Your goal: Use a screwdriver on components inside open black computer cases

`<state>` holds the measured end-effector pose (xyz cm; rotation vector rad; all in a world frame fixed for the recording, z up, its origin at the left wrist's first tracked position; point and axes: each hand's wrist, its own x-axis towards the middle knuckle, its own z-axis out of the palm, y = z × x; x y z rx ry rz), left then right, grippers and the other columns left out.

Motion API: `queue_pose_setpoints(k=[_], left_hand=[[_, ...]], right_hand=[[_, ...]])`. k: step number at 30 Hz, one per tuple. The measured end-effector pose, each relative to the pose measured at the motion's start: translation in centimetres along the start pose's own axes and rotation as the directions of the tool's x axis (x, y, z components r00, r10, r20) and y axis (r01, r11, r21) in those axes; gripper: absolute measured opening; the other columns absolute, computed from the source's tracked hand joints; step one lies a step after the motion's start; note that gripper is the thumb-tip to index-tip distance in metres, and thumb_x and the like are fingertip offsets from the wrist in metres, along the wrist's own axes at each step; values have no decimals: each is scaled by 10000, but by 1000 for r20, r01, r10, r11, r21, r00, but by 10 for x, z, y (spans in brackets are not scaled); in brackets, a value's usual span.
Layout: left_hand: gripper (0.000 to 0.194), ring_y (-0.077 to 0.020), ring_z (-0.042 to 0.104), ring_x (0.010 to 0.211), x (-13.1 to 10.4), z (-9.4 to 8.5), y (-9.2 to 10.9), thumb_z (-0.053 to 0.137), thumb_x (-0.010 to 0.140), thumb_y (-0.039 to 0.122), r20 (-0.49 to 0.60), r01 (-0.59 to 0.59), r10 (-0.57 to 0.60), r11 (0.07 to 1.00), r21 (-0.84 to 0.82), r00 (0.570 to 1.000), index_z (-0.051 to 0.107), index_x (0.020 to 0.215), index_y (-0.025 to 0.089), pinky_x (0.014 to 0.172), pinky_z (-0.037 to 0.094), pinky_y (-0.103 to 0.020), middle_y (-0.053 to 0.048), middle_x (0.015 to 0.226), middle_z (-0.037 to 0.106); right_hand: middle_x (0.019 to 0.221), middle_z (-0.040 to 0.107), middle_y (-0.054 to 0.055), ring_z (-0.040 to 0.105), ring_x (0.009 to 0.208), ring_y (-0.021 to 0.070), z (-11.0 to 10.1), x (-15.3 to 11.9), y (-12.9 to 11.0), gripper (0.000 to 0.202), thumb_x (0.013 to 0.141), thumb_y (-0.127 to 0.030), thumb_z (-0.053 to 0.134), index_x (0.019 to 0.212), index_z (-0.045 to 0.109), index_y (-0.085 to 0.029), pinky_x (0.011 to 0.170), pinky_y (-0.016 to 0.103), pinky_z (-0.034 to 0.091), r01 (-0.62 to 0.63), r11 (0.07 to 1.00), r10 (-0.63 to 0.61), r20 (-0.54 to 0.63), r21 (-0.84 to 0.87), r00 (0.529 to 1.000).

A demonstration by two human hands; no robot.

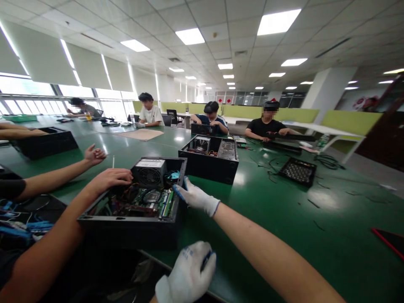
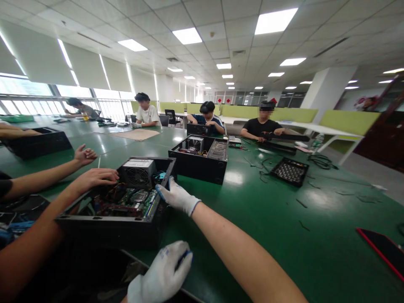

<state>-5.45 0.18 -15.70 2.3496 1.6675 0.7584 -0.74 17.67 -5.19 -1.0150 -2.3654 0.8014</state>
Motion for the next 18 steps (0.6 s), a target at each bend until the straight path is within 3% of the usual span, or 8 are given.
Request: queue_pose_setpoints(k=[4, 7, 10, 14, 18], left_hand=[[221, -229, 735, 806, 6, 30, -21, 465, 1060, 319, -347, 32, -56, 997, -75, 936, 658, 1040, 213, 745, 611, -373, -76, 901, 734], [209, -196, 703, 746, 4, 28, -20, 460, 1065, 320, -376, 0, -41, 994, -107, 926, 619, 965, 228, 688, 559, -321, -36, 836, 698], [212, -171, 648, 666, 3, 22, -15, 456, 1058, 290, -350, 12, -55, 992, -123, 935, 576, 891, 239, 632, 494, -304, 0, 760, 640], [187, -172, 648, 682, 4, 23, -13, 457, 1052, 278, -379, 25, -73, 991, -131, 922, 570, 907, 240, 650, 473, -310, 4, 767, 632], [177, -160, 638, 648, 6, 24, -12, 473, 1042, 272, -389, 33, -81, 991, -128, 918, 564, 894, 237, 626, 456, -298, 10, 746, 622]], right_hand=[[1649, 430, 207, 429, 1518, 311, -6, 36, 4, 973, 933, -735, 520, 1610, 408, -46, 1232, 346, 343, 54, 973, -25, 128, -223, 991], [1704, 315, 227, 265, 1587, 369, -35, 60, 29, 956, 912, -620, 633, 1635, 352, -61, 1285, 450, 225, -13, 907, 35, 46, -421, 998], [1696, 299, 257, 197, 1594, 405, -73, 82, 63, 850, 944, -509, 643, 1616, 365, -68, 1280, 553, 180, -136, 808, 94, -103, -573, 990], [1568, 495, 160, 483, 1424, 359, -111, 102, 100, 589, 981, -460, 665, 1488, 533, -190, 1163, 628, 388, -229, 695, 137, -186, -681, 973], [1428, 602, 119, 627, 1233, 287, -118, 111, 116, 464, 995, -422, 670, 1395, 601, -197, 1026, 536, 540, -232, 632, 130, -194, -740, 972]])
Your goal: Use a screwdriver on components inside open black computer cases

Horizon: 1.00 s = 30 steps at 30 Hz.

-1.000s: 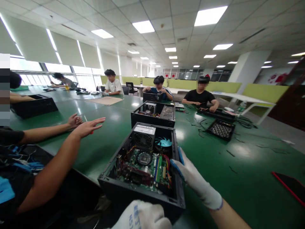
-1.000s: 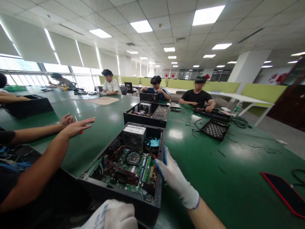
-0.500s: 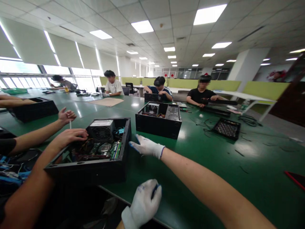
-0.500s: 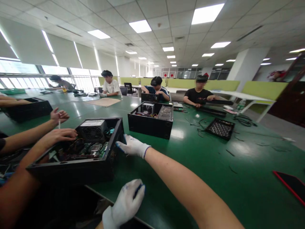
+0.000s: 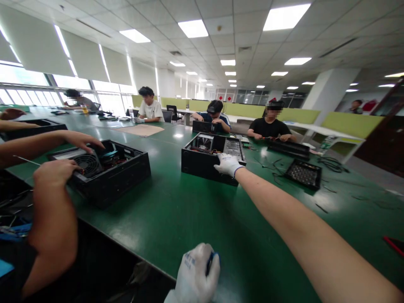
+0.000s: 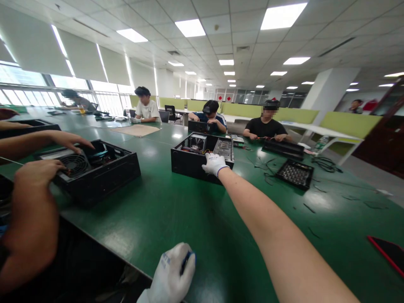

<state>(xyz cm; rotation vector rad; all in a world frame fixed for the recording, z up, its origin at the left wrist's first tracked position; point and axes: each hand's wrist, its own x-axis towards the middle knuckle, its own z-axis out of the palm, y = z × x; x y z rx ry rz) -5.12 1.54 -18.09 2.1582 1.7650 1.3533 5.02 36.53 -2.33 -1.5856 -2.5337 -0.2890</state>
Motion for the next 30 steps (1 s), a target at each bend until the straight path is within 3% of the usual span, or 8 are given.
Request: queue_pose_setpoints(k=[9, 15, 21, 27, 30], left_hand=[[157, -159, 638, 654, -3, 3, -2, 490, 1039, 280, -15, 8, -8, 1000, 26, 1000, 578, 918, 232, 619, 466, -290, -1, 763, 624], [141, -186, 654, 703, -6, 9, -7, 489, 1045, 285, -41, -14, 16, 999, 49, 999, 595, 980, 219, 672, 501, -316, -20, 794, 639], [159, -183, 659, 712, -4, 6, -6, 490, 1051, 303, -24, -8, 8, 1000, 21, 1000, 605, 988, 213, 678, 512, -313, -22, 804, 650], [166, -179, 678, 738, -3, 3, -5, 501, 1052, 320, -35, -18, 18, 1000, -4, 999, 613, 987, 216, 703, 526, -303, -27, 833, 681], [170, -180, 670, 735, -3, -4, 5, 504, 1049, 315, -38, -11, 12, 1000, 3, 999, 607, 962, 211, 701, 516, -304, -30, 826, 678]], right_hand=[[1361, 638, 110, 660, 1159, 260, -12, 2, -5, 419, 1000, -412, 668, 1351, 623, -188, 969, 493, 575, -21, 998, 23, 32, -65, 999], [1363, 638, 109, 654, 1172, 263, -24, -28, -5, 417, 1000, -428, 663, 1340, 630, -188, 986, 503, 563, 21, 996, -19, 33, -89, 999], [1274, 695, 176, 632, 1183, 299, -41, -100, 4, 445, 1014, -477, 576, 1270, 676, -127, 1018, 441, 486, 114, 989, -114, 12, -95, 993], [1161, 730, 172, 641, 1102, 302, -63, -202, 10, 457, 1017, -503, 531, 1197, 710, -123, 954, 386, 453, 204, 974, -208, -35, -94, 977], [1087, 734, 161, 652, 1021, 298, -71, -253, 15, 446, 1012, -515, 551, 1148, 721, -126, 892, 395, 462, 258, 962, -266, -97, -91, 959]])
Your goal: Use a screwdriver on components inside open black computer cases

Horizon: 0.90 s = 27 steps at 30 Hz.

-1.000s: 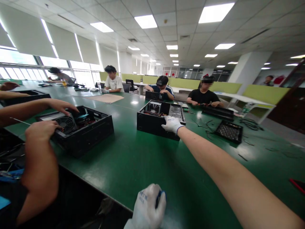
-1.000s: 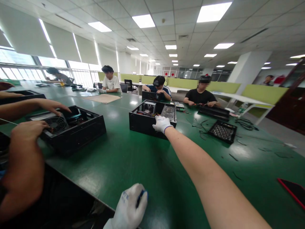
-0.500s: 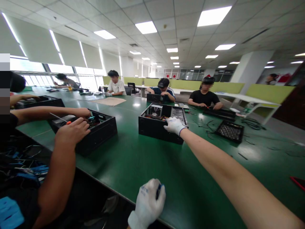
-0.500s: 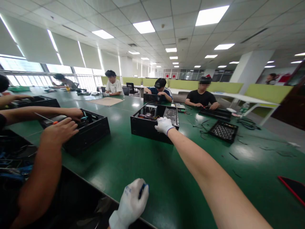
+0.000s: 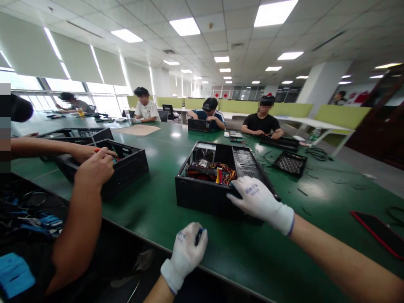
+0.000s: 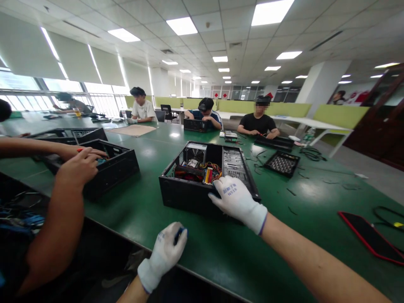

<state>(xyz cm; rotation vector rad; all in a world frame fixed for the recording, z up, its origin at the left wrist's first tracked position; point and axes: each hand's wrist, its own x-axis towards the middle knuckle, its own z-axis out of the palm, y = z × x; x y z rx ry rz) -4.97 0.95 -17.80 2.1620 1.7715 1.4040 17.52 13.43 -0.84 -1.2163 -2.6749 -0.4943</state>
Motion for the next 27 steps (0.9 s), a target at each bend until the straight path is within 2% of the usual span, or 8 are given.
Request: queue_pose_setpoints(k=[3, 6, 10, 13, 16, 19, 22, 27], left_hand=[[166, -171, 631, 705, 4, -19, 21, 511, 1036, 288, 35, -35, 34, 999, 13, 999, 591, 914, 209, 672, 483, -300, -21, 788, 639], [163, -156, 584, 669, 14, -47, 48, 525, 1021, 261, 72, -104, 103, 995, 6, 992, 573, 873, 215, 632, 431, -295, -4, 756, 592], [147, -159, 553, 652, 34, -81, 83, 559, 991, 245, 72, -219, 215, 975, 48, 974, 572, 847, 218, 620, 388, -315, 1, 735, 574], [154, -166, 543, 637, 51, -98, 105, 584, 976, 264, 74, -295, 288, 947, 124, 955, 588, 828, 221, 607, 375, -325, -3, 735, 581], [179, -162, 545, 622, 66, -106, 117, 579, 990, 300, 134, -338, 322, 932, 131, 937, 592, 828, 225, 595, 375, -319, 6, 730, 579], [214, -163, 586, 640, 73, -105, 121, 558, 1015, 325, 275, -326, 279, 935, 142, 920, 566, 823, 231, 603, 398, -310, 12, 733, 595], [204, -168, 621, 660, 66, -104, 126, 559, 1019, 314, 391, -330, 245, 929, 168, 887, 547, 829, 240, 611, 427, -312, 9, 752, 627], [213, -188, 635, 622, 45, -104, 142, 556, 1002, 330, 405, -307, 215, 935, 178, 889, 513, 805, 261, 566, 424, -339, 9, 729, 620]], right_hand=[[978, 730, 135, 660, 909, 285, -11, -46, -4, 397, 999, -498, 590, 1081, 729, -135, 817, 396, 472, 63, 998, -62, -98, 8, 993], [910, 713, 104, 657, 842, 268, -22, -84, -8, 342, 981, -482, 631, 1034, 726, -158, 773, 389, 476, 91, 995, -86, -143, 32, 986], [868, 692, 79, 640, 778, 252, -36, -124, -11, 305, 976, -475, 641, 1016, 712, -182, 723, 388, 475, 124, 989, -106, -187, 84, 977], [826, 674, 63, 616, 719, 237, -42, -145, -13, 259, 969, -450, 649, 987, 701, -197, 685, 384, 465, 149, 983, -125, -202, 110, 971], [784, 661, 57, 605, 686, 235, -48, -158, -18, 235, 969, -441, 638, 945, 690, -213, 657, 386, 461, 164, 977, -130, -228, 135, 965], [795, 688, 73, 623, 685, 236, -57, -167, -28, 264, 1012, -443, 560, 912, 678, -228, 652, 392, 483, 160, 975, -113, -276, 156, 955], [815, 722, 87, 646, 681, 245, -62, -182, -36, 288, 1027, -446, 519, 881, 674, -251, 660, 410, 514, 143, 975, -80, -326, 172, 942], [953, 778, 66, 717, 859, 311, -44, -228, -28, 187, 910, -444, 685, 1056, 727, -335, 747, 462, 574, 159, 971, -98, -313, 178, 945]])
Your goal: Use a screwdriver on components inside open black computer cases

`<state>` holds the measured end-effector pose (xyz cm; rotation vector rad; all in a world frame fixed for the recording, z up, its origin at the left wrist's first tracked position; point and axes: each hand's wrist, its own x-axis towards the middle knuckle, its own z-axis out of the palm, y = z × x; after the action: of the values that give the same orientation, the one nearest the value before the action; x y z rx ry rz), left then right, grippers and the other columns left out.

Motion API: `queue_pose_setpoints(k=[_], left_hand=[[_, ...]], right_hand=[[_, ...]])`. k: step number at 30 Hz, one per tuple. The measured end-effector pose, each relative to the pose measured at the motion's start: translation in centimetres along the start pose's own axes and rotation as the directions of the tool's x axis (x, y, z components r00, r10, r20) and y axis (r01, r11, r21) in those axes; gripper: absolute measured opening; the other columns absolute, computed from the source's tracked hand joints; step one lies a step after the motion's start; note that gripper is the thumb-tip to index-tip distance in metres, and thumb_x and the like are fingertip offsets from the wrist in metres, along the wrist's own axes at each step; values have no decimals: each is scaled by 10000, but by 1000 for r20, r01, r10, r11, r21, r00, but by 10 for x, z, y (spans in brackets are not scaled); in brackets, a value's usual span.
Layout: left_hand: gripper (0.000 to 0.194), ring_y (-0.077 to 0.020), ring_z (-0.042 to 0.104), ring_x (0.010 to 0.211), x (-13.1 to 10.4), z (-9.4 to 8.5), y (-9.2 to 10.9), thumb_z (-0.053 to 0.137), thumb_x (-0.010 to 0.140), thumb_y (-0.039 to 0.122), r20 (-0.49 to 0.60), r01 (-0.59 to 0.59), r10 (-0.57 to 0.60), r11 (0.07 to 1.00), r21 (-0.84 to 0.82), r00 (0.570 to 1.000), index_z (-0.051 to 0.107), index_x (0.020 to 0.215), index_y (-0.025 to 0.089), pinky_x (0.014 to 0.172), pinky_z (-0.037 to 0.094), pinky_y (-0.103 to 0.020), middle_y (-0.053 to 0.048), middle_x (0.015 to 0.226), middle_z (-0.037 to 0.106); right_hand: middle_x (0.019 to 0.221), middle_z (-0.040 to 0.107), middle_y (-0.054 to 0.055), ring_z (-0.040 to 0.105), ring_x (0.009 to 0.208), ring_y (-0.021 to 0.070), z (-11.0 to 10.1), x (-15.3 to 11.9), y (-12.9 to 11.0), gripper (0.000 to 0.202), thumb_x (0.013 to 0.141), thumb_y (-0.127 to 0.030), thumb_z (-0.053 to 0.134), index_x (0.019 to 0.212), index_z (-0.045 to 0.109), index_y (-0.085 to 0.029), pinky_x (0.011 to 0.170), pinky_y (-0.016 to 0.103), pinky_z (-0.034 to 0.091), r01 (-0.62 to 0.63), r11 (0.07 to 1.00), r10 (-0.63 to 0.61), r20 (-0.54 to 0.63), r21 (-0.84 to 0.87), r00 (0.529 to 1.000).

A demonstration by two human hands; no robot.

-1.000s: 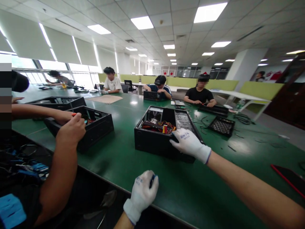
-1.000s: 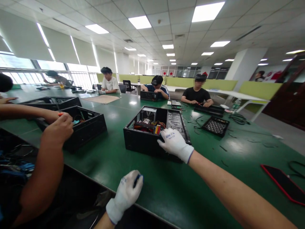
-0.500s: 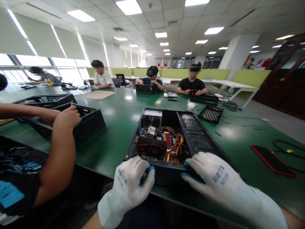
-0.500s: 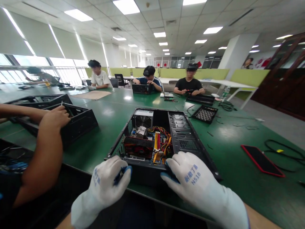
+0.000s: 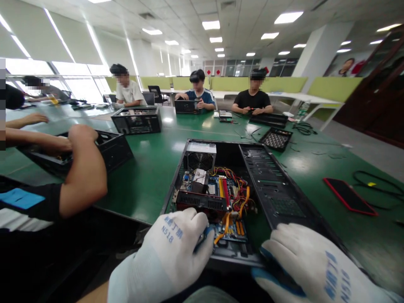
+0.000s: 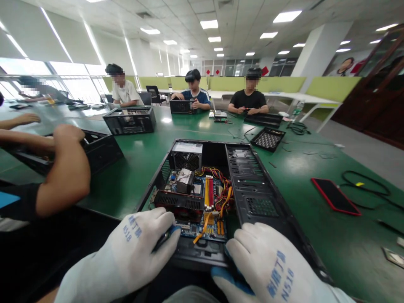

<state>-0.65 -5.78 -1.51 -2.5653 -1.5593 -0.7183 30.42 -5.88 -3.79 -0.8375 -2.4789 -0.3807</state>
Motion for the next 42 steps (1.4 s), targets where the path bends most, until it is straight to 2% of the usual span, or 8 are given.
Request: queue_pose_setpoints(k=[5, 11, 15, 22, 28, 35, 39, 42], left_hand=[[198, -195, 635, 584, -2, 0, 11, 573, 974, 324, -31, -2, 3, 1000, 14, 1000, 506, 797, 267, 531, 396, -339, 5, 709, 623], [217, -201, 639, 572, 1, 0, 10, 587, 971, 329, -8, 15, -15, 1000, -18, 1000, 487, 787, 271, 521, 396, -334, 11, 697, 604], [212, -201, 642, 565, 1, -1, 10, 564, 979, 322, -39, 0, -1, 1000, -15, 999, 478, 791, 272, 509, 397, -343, 13, 693, 605], [215, -190, 629, 552, 2, -1, 10, 557, 976, 327, -39, 19, -20, 1000, -17, 999, 483, 782, 272, 499, 400, -343, 4, 680, 617], [226, -188, 613, 547, 2, -1, 8, 593, 969, 343, -39, 16, -18, 999, -33, 999, 495, 781, 267, 490, 391, -329, 3, 682, 607], [222, -188, 605, 538, 2, -1, 9, 593, 959, 362, -47, 38, -40, 999, -37, 998, 499, 780, 272, 479, 391, -343, 2, 680, 603], [229, -189, 603, 532, 1, 0, 9, 574, 966, 373, -48, 40, -41, 999, -30, 998, 480, 782, 276, 486, 405, -355, 7, 684, 601], [229, -196, 599, 539, 1, 1, 9, 567, 971, 387, -51, 35, -36, 999, -20, 998, 479, 790, 275, 488, 406, -358, 2, 696, 601]], right_hand=[[949, 786, 52, 726, 885, 303, -8, -1, 11, 245, 892, -478, 718, 1105, 738, -360, 738, 433, 586, -18, 996, 6, 124, 89, 992], [919, 769, 57, 718, 823, 222, -13, 101, 28, 284, 999, -514, 591, 1003, 737, -271, 722, 335, 536, -61, 984, -5, 365, 168, 931], [964, 762, 106, 721, 888, 270, 19, 159, 45, 409, 982, -585, 575, 996, 739, -210, 765, 364, 520, -53, 998, 53, 456, -12, 889], [1238, 734, 198, 699, 1143, 361, 104, 225, 59, 649, 845, -633, 707, 1254, 695, -130, 917, 402, 531, -84, 994, 113, 698, -76, 707], [1114, 785, 105, 745, 1021, 284, 140, 234, 55, 557, 767, -582, 741, 1170, 705, -199, 803, 323, 552, -132, 989, 135, 715, -61, 685], [1127, 762, 172, 732, 1011, 352, 109, 225, 61, 586, 728, -581, 707, 1144, 718, -168, 827, 400, 545, -108, 983, 180, 683, -147, 708], [1097, 764, 177, 714, 1001, 362, 90, 220, 83, 528, 729, -558, 726, 1100, 748, -182, 837, 421, 518, -132, 958, 276, 693, -255, 666], [1064, 757, 201, 672, 1048, 393, 84, 217, 106, 526, 755, -610, 712, 1052, 752, -177, 880, 451, 482, -130, 930, 333, 641, -343, 692]])
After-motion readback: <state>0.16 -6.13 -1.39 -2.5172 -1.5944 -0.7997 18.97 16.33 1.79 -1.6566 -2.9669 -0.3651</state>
